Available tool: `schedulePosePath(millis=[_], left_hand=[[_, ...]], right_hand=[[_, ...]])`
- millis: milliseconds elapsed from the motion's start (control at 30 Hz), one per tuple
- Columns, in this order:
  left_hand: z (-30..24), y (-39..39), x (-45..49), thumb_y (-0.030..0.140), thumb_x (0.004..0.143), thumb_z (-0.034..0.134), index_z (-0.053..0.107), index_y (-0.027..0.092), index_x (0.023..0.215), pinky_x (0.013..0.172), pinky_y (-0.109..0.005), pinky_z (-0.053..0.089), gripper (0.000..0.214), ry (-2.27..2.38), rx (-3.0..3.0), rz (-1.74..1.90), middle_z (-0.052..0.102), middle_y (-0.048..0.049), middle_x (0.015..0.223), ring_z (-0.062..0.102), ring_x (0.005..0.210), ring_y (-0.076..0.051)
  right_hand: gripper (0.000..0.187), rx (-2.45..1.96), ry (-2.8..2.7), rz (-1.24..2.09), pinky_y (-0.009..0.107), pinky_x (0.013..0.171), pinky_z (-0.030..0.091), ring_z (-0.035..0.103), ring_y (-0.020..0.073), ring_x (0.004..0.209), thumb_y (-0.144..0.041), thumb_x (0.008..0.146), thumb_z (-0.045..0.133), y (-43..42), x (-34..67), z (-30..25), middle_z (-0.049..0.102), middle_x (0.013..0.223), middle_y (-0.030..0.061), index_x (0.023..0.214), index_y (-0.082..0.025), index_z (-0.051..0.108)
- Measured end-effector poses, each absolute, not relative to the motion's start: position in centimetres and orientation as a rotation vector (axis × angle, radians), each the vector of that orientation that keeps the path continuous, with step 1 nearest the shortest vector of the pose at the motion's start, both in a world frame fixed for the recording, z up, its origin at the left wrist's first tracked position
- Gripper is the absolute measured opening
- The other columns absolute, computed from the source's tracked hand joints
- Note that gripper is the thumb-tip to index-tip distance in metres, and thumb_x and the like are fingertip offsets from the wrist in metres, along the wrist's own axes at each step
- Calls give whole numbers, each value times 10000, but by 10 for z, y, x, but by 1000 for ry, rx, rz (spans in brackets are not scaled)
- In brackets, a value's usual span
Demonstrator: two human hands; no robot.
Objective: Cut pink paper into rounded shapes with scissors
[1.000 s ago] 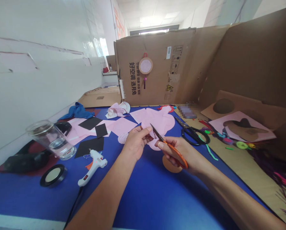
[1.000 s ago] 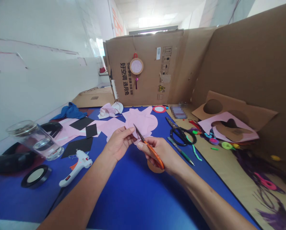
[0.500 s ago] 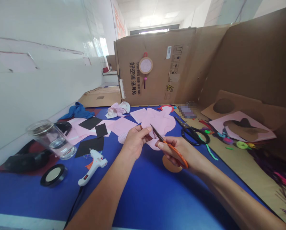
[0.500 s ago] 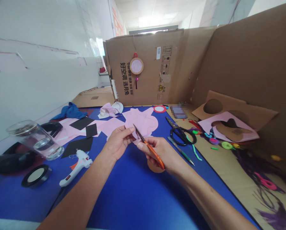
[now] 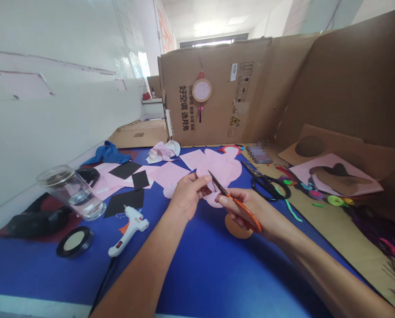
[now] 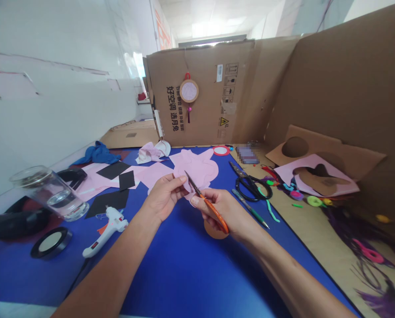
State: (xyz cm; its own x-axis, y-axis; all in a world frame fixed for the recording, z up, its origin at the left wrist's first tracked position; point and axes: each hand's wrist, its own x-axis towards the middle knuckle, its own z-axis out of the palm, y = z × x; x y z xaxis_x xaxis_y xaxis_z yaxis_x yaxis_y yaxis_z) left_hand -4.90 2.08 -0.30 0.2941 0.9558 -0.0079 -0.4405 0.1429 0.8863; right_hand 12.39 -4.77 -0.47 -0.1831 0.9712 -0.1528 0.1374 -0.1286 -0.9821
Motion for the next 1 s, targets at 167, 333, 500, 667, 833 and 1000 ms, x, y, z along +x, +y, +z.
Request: schedulePosePath(millis=[167, 333, 500, 667, 833, 1000], left_hand=[[-4, 22, -50, 323, 615, 943, 752, 148, 772, 733, -319, 538, 302, 694, 924, 1133, 733, -44, 708, 665, 648, -158], [-4, 23, -50, 320, 606, 951, 768, 143, 783, 718, -300, 530, 310, 723, 957, 1142, 750, -51, 733, 657, 648, -145], [-3, 24, -53, 331, 646, 921, 773, 152, 766, 720, -302, 526, 261, 762, 1035, 1134, 767, -71, 752, 673, 669, -158], [-1, 26, -59, 334, 675, 898, 784, 133, 786, 737, -304, 527, 256, 805, 1110, 1079, 773, -101, 769, 694, 700, -168], [-2, 25, -58, 335, 667, 910, 785, 140, 824, 734, -305, 537, 280, 816, 1087, 1076, 772, -92, 802, 692, 719, -166], [-5, 23, -52, 348, 625, 948, 707, 169, 730, 720, -296, 543, 317, 777, 992, 1084, 726, -38, 741, 670, 693, -149]], right_hand=[[487, -1322, -1366, 1415, 173, 366, 282, 384, 66, 400, -618, 771, 852, -48, 124, -5, 502, 519, -86, 778, -220, 572], [507, -1311, -1372, 1416, 180, 371, 270, 363, 64, 402, -626, 740, 871, -48, 124, -2, 483, 510, -88, 767, -219, 571], [510, -1307, -1395, 1382, 195, 371, 241, 335, 64, 396, -616, 722, 885, -48, 125, 0, 441, 488, -94, 742, -219, 566], [492, -1318, -1437, 1365, 196, 381, 241, 342, 67, 402, -611, 727, 881, -47, 127, 0, 451, 484, -87, 757, -209, 598], [480, -1308, -1431, 1353, 197, 379, 242, 345, 68, 400, -609, 741, 870, -46, 129, -3, 446, 487, -90, 767, -213, 600], [500, -1318, -1401, 1328, 194, 374, 263, 362, 67, 395, -611, 742, 869, -45, 127, -4, 463, 490, -87, 731, -219, 557]])
